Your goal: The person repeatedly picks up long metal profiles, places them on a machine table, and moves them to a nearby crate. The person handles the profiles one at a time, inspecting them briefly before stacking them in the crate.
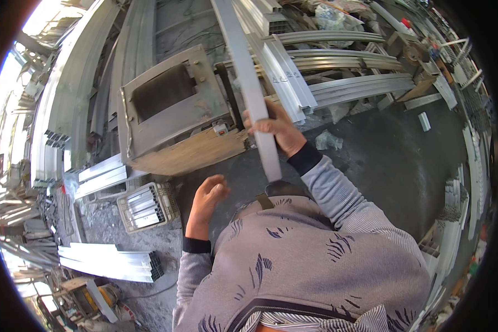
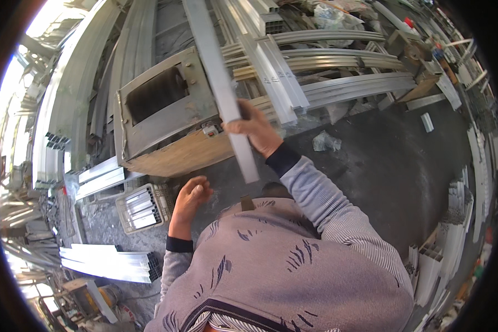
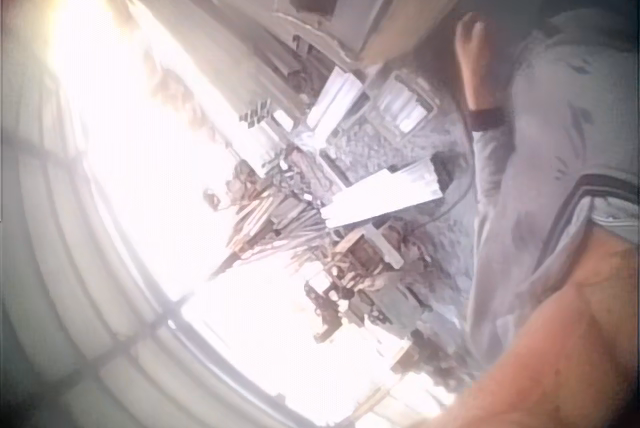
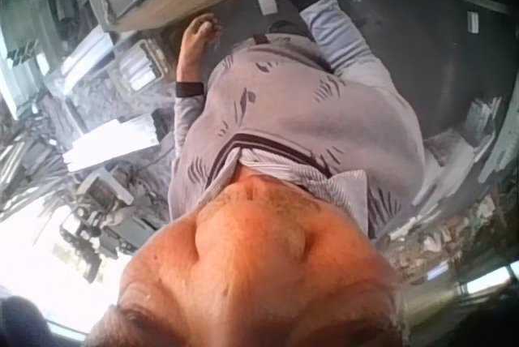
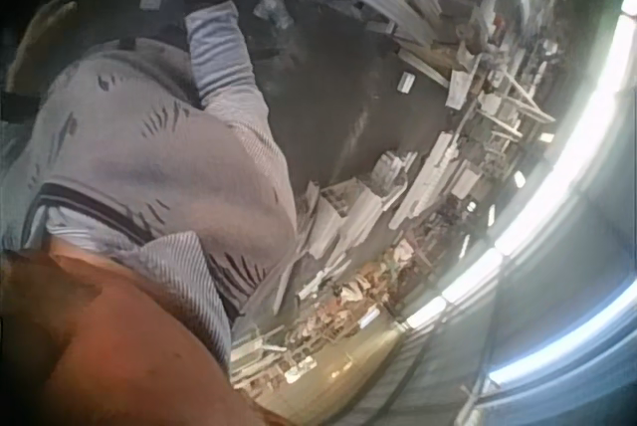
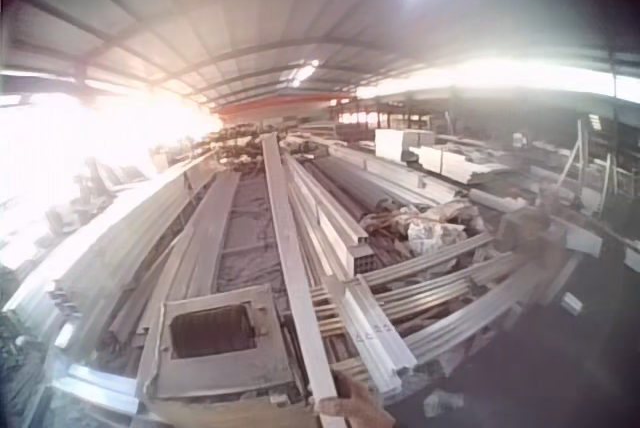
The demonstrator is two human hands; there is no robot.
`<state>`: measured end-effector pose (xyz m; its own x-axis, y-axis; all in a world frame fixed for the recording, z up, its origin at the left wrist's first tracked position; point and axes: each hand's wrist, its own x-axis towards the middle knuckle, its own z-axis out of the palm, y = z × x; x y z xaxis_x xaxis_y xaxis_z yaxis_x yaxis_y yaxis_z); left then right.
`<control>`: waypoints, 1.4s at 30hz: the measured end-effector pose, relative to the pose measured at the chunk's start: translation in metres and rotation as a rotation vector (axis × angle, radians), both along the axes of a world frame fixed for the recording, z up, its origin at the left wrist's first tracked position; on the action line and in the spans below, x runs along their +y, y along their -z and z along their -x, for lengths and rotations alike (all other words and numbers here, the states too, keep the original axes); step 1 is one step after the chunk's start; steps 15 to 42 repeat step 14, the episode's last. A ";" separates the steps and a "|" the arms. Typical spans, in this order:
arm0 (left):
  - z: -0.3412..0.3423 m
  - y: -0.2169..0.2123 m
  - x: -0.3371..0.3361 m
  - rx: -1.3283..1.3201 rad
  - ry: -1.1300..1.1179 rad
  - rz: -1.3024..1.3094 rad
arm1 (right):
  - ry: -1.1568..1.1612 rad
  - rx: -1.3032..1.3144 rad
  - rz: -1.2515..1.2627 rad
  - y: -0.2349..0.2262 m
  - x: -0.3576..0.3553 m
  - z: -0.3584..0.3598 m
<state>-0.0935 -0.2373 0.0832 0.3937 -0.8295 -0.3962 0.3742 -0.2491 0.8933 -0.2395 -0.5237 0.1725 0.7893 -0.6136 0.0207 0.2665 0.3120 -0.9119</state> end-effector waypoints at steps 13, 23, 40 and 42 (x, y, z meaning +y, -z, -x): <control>0.013 0.265 0.224 -0.282 -0.010 -0.725 | 0.732 1.108 0.542 0.115 -0.222 0.135; -0.007 0.281 0.208 -0.280 -0.010 -0.733 | 0.750 1.195 0.531 0.124 -0.242 0.138; -0.007 0.281 0.208 -0.280 -0.010 -0.733 | 0.750 1.195 0.531 0.124 -0.242 0.138; -0.007 0.281 0.208 -0.280 -0.010 -0.733 | 0.750 1.195 0.531 0.124 -0.242 0.138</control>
